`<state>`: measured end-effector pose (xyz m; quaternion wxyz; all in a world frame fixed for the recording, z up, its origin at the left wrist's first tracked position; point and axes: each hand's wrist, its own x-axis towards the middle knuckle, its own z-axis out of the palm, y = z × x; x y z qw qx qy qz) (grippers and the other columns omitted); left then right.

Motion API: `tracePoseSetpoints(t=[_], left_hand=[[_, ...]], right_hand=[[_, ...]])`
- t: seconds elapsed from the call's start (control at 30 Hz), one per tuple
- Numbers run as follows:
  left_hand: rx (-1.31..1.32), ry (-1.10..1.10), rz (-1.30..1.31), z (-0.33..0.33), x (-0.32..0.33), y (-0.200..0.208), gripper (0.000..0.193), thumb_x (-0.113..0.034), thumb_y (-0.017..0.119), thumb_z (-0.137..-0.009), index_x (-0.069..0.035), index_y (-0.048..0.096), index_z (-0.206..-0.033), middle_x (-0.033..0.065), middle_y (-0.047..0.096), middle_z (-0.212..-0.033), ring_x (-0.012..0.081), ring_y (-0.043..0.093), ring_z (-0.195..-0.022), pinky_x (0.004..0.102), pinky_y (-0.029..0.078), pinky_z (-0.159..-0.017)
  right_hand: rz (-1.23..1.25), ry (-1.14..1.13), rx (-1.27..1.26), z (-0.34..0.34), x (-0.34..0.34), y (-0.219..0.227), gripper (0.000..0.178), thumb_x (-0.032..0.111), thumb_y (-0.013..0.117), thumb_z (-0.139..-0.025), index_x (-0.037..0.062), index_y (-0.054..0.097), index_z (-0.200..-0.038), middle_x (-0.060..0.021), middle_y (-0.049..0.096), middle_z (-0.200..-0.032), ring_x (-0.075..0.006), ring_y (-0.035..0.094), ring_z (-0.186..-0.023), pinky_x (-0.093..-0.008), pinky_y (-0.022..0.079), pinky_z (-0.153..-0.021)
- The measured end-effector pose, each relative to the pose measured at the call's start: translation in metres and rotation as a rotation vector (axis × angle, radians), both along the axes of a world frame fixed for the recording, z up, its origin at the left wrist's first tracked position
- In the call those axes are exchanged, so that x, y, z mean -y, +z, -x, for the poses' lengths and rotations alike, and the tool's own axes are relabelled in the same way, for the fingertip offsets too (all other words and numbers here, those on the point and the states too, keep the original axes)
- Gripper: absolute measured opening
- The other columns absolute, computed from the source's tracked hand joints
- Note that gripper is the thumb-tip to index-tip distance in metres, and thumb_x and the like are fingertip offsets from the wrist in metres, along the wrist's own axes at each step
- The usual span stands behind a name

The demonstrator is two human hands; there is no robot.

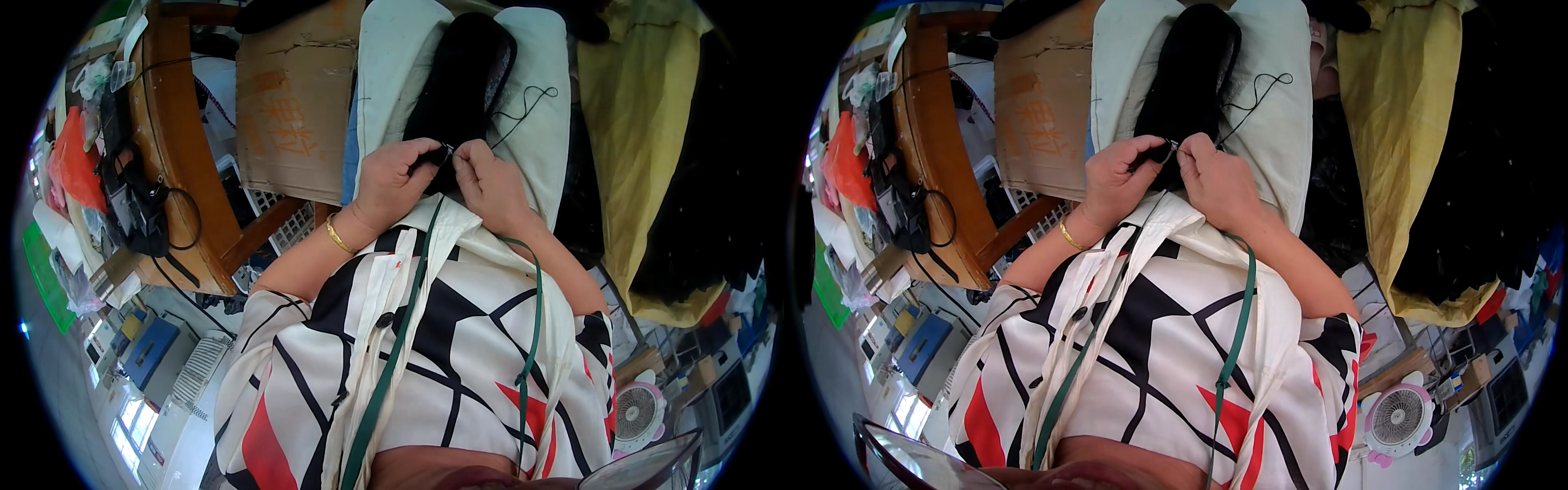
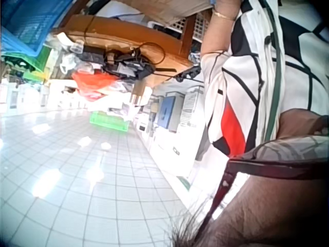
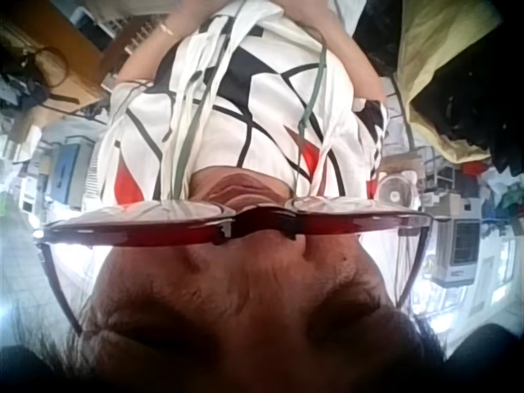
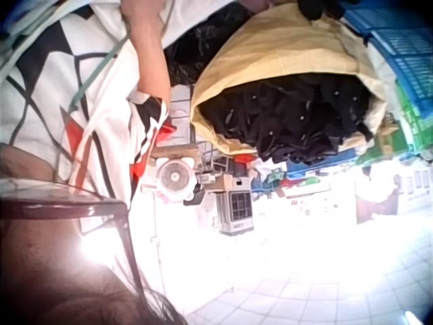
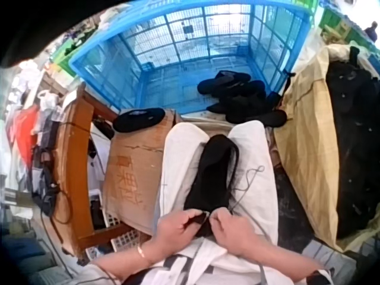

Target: The person sits on the floor and hand-sews a black slipper using a needle and thread. They repeatedly insert the needle into the shoe's sole and pull the thread through to attach a component. The person works on a single shoe throughout the clip, occasionally adjusting their grip.

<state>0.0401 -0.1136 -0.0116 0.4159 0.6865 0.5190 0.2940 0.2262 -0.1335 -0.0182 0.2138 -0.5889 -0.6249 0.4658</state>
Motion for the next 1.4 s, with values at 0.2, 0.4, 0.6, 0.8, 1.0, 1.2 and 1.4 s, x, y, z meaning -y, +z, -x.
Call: tracePoseSetpoints(t=[0.2, 0.4, 0.6, 0.8, 1.0, 1.2, 1.4], left_hand=[[0.006, -0.083, -0.113, 0.004, 0.0, -0.011, 0.026, 0.001, 0.071, -0.073, -0.006, 0.07, -0.098, 0.0119, 0.067, -0.08, 0.0296, 0.064, -0.072, 0.0358, 0.051, -0.065], [0.003, -0.186, -0.248, 0.006, -0.003, -0.016, 0.03, 0.003, 0.07, -0.069, -0.006, 0.069, -0.098, 0.0101, 0.067, -0.083, 0.0283, 0.063, -0.072, 0.037, 0.052, -0.065], [-0.005, -0.214, -0.322, 0.005, -0.008, -0.011, 0.032, 0.003, 0.07, -0.068, -0.007, 0.068, -0.099, 0.0089, 0.068, -0.085, 0.0282, 0.063, -0.074, 0.0365, 0.053, -0.066], [0.031, -0.24, -0.302, 0.005, -0.009, -0.02, 0.028, 0.002, 0.07, -0.068, -0.005, 0.068, -0.095, 0.0085, 0.067, -0.083, 0.0284, 0.062, -0.073, 0.0372, 0.052, -0.064], [0.054, -0.234, -0.248, 0.005, -0.01, -0.022, 0.029, 0.003, 0.07, -0.068, -0.004, 0.067, -0.096, 0.0116, 0.064, -0.078, 0.0309, 0.061, -0.071, 0.0392, 0.051, -0.063], [0.056, -0.287, -0.168, 0.008, -0.016, -0.017, 0.034, 0.003, 0.069, -0.07, -0.005, 0.067, -0.103, 0.0118, 0.063, -0.079, 0.0301, 0.062, -0.073, 0.0372, 0.05, -0.064], [0.05, -0.332, -0.097, 0.008, -0.02, -0.005, 0.032, 0.004, 0.069, -0.074, -0.005, 0.067, -0.104, 0.0113, 0.064, -0.082, 0.0283, 0.063, -0.073, 0.0346, 0.05, -0.064]], right_hand=[[0.063, -0.122, -0.146, 0.005, -0.01, 0.012, 0.019, 0.02, 0.052, -0.099, 0.0028, 0.048, -0.105, -0.0206, 0.064, -0.08, -0.0407, 0.063, -0.071, -0.0472, 0.047, -0.062], [0.16, -0.033, -0.156, -0.003, -0.024, 0.011, 0.017, 0.021, 0.058, -0.096, 0.0061, 0.055, -0.103, -0.0168, 0.064, -0.08, -0.0381, 0.061, -0.071, -0.0441, 0.048, -0.064], [-0.189, 0.142, -0.057, -0.013, -0.044, 0.011, 0.012, 0.02, 0.062, -0.091, 0.0092, 0.061, -0.097, -0.0111, 0.06, -0.083, -0.0329, 0.06, -0.072, -0.042, 0.048, -0.06], [-0.382, 0.234, 0.096, -0.002, -0.043, 0.011, 0.007, 0.015, 0.06, -0.09, 0.0084, 0.058, -0.088, -0.0096, 0.053, -0.08, -0.0319, 0.058, -0.068, -0.0413, 0.048, -0.057], [-0.267, -0.029, -0.303, 0.014, -0.071, 0.024, 0.017, 0.02, 0.058, -0.096, 0.0055, 0.053, -0.087, -0.0055, 0.058, -0.085, -0.019, 0.062, -0.064, -0.033, 0.048, -0.053], [0.482, -0.189, -0.648, -0.01, -0.079, 0.047, 0.029, 0.033, 0.048, -0.104, 0.0076, 0.05, -0.09, -0.0039, 0.062, -0.07, -0.0078, 0.058, -0.05, -0.0205, 0.047, -0.045], [0.158, -0.17, -0.975, -0.05, -0.11, 0.096, 0.022, 0.022, 0.051, -0.103, 0.003, 0.053, -0.092, 0.0004, 0.044, -0.061, -0.008, 0.044, -0.049, -0.0269, 0.057, -0.063]])
